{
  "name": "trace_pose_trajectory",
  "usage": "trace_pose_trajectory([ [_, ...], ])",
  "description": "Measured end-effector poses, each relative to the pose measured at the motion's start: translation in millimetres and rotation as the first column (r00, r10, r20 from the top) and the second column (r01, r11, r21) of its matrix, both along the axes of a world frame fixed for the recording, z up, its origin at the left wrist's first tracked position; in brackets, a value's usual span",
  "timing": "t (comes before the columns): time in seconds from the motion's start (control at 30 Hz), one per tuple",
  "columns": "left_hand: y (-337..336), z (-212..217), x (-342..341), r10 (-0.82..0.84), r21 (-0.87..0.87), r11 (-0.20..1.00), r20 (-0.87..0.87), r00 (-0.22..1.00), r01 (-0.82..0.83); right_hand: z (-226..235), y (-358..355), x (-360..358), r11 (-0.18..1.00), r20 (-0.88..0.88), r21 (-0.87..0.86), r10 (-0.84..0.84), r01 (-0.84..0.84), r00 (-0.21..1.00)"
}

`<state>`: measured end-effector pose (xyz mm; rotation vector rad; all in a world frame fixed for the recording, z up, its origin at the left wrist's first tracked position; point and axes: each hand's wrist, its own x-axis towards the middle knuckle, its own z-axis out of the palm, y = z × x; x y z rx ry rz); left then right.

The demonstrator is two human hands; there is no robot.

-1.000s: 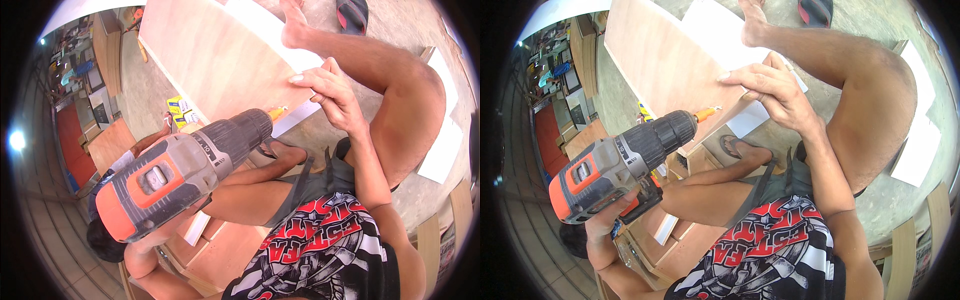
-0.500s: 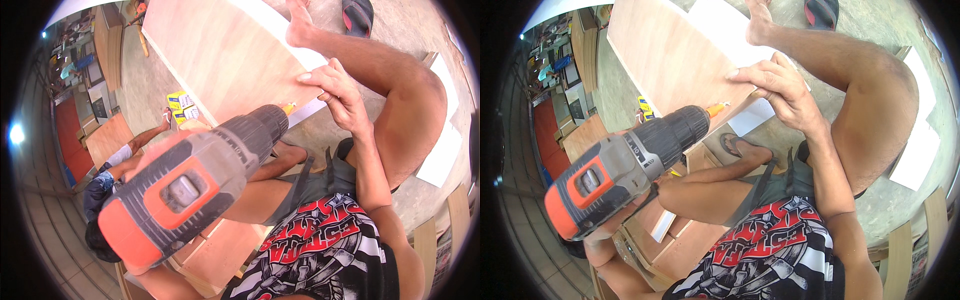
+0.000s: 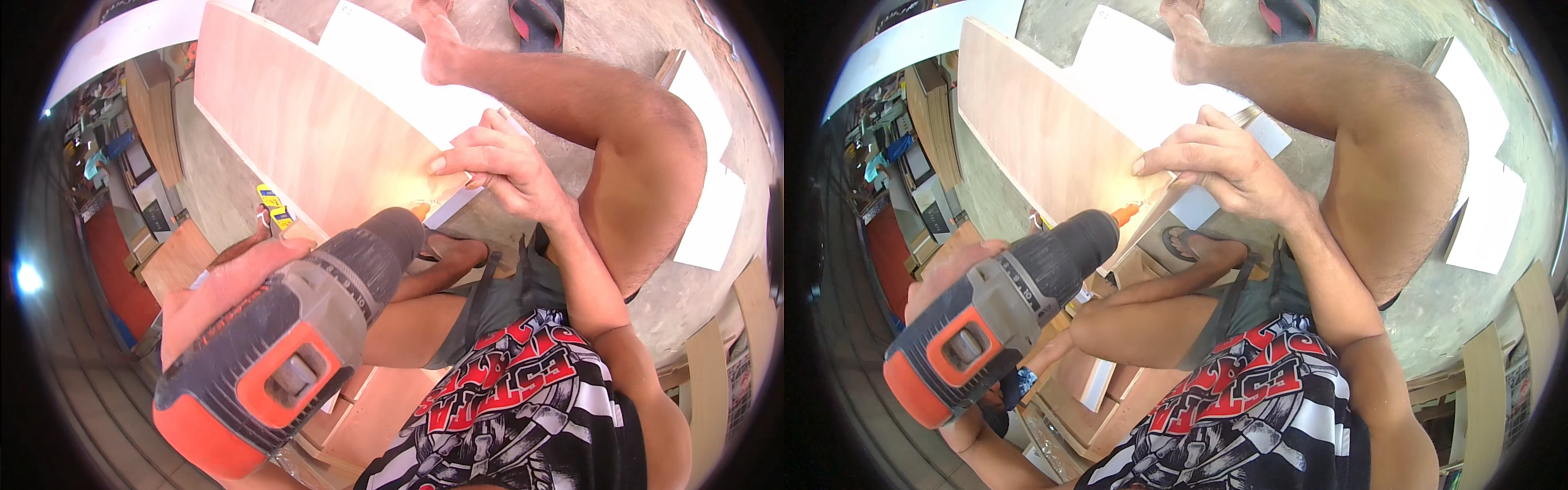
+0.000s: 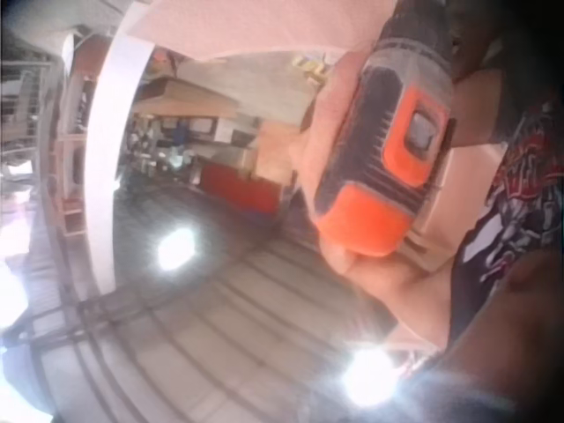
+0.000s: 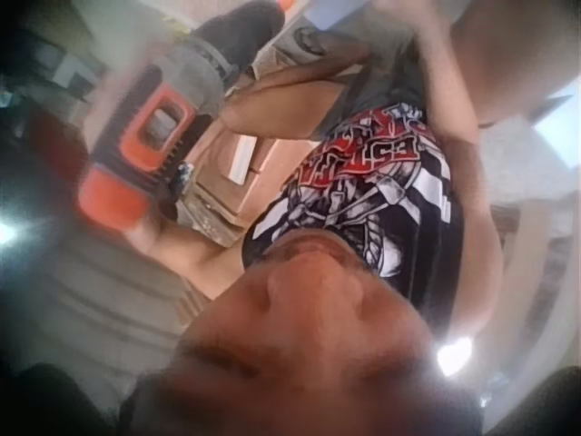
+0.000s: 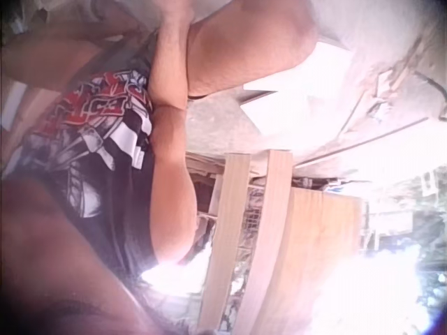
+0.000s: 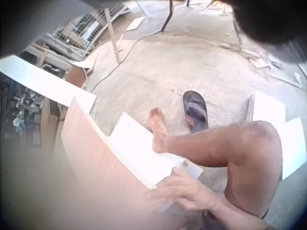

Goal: The person assembles a wooden box by aligning and screwing together wooden panels using a cordless drill. They handle screws and panels, occasionally adjusting the box orientation to access different sides.

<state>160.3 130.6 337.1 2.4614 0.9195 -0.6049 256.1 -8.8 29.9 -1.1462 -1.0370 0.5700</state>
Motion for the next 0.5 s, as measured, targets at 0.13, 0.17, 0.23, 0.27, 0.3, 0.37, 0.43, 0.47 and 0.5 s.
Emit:
trace_pose_trajectory([
  [0.13, -3, -4, 0, 0.019, -0.023, 1.0, 0.029, 0.999, -0.018, 8, 3, -1, 0.999, -0.044, 0.011, -0.032, 0.033, 0.999],
  [0.17, -4, -6, -4, 0.039, -0.02, 0.999, 0.026, 0.999, -0.038, 6, 7, -5, 1.0, -0.047, 0.014, -0.023, 0.024, 0.999],
  [0.23, -5, -9, -5, 0.039, -0.014, 0.999, 0.028, 0.999, -0.038, 1, 6, -9, 1.0, -0.055, 0.011, -0.021, 0.022, 0.998],
  [0.27, -5, -9, -3, 0.024, -0.014, 1.0, 0.032, 0.999, -0.024, 3, 5, -7, 1.0, -0.062, 0.005, -0.026, 0.027, 0.998],
  [0.3, -5, -9, -1, 0.012, -0.011, 1.0, 0.037, 0.999, -0.012, 4, 4, -6, 1.0, -0.069, -0.001, -0.028, 0.028, 0.997],
  [0.37, -6, -10, 1, 0.0, -0.005, 1.0, 0.039, 0.999, 0.0, 5, 2, -3, 1.0, -0.055, -0.021, -0.022, 0.021, 0.998],
  [0.43, -7, -11, 2, -0.007, 0.001, 1.0, 0.04, 0.999, 0.007, 6, 1, -4, 0.999, -0.056, -0.026, -0.026, 0.024, 0.998],
  [0.47, -8, -10, 2, -0.013, 0.005, 1.0, 0.041, 0.999, 0.013, 6, 2, -5, 0.999, -0.063, -0.021, -0.035, 0.034, 0.997],
  [0.5, -9, -10, 1, -0.016, 0.011, 1.0, 0.044, 0.999, 0.016, 6, 2, -6, 0.999, -0.071, -0.016, -0.044, 0.043, 0.997],
])
